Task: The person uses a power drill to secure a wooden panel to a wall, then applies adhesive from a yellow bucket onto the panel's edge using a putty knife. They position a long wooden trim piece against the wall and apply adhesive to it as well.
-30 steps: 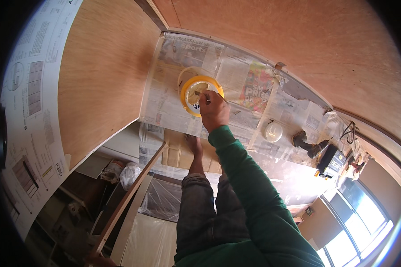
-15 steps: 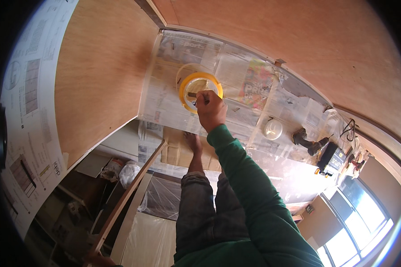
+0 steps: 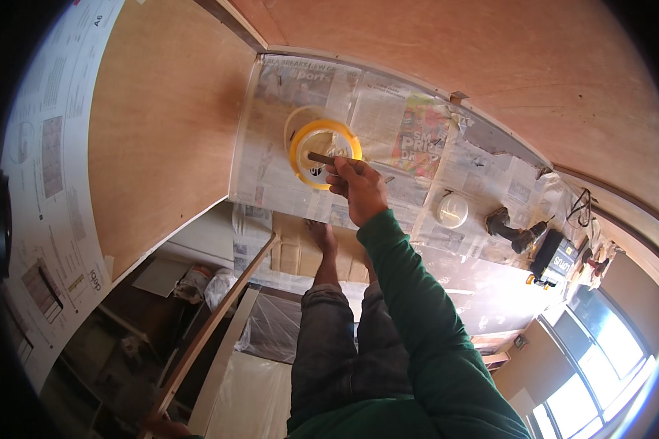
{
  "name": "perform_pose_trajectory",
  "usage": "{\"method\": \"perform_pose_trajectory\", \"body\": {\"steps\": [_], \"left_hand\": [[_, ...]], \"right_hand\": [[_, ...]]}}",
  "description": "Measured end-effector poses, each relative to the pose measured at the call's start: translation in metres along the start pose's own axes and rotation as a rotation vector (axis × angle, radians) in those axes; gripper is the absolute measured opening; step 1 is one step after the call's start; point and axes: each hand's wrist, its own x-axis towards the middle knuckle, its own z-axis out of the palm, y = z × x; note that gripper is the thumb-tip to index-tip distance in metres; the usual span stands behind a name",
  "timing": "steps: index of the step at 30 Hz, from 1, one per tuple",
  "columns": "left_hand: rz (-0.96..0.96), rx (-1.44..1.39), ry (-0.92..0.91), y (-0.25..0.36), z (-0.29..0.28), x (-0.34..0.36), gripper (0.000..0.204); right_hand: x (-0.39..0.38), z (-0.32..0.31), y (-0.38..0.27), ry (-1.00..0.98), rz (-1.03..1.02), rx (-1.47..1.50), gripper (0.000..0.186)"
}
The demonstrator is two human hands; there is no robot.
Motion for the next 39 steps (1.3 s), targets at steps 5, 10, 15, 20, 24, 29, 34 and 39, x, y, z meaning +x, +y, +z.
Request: {"method": "perform_pose_trajectory", "body": {"steps": [5,10,15,20,24,29,34,39], "left_hand": [[-0.076,-0.114,-0.091,-0.066,0.052,0.009,0.070],[-0.109,-0.133,-0.130,-0.098,0.069,0.007,0.068],[-0.126,-0.111,-0.170,-0.115,0.082,0.002,0.066],[-0.132,-0.094,-0.190,-0.135,0.088,-0.004,0.064],[-0.140,-0.089,-0.200,-0.160,0.092,-0.005,0.062],[-0.159,-0.096,-0.203,-0.207,0.089,-0.004,0.060],[-0.176,-0.112,-0.179,-0.265,0.085,-0.004,0.058],[-0.187,-0.120,-0.142,-0.314,0.075,-0.006,0.056]], "right_hand": [[-0.004,-0.013,0.000,-0.101,0.059,0.112,0.035],[-0.008,-0.029,-0.001,-0.244,0.068,0.142,0.033],[0.001,-0.036,-0.002,-0.215,0.104,0.076,0.030],[0.000,-0.047,-0.010,-0.300,0.093,0.265,0.025],[-0.009,-0.080,-0.027,-0.328,-0.024,0.396,0.025],[0.010,-0.158,-0.067,-0.231,-0.268,0.529,0.019],[0.069,-0.240,-0.106,0.015,-0.494,0.419,0.019],[0.137,-0.284,-0.111,0.377,-0.587,0.168,0.024]]}}
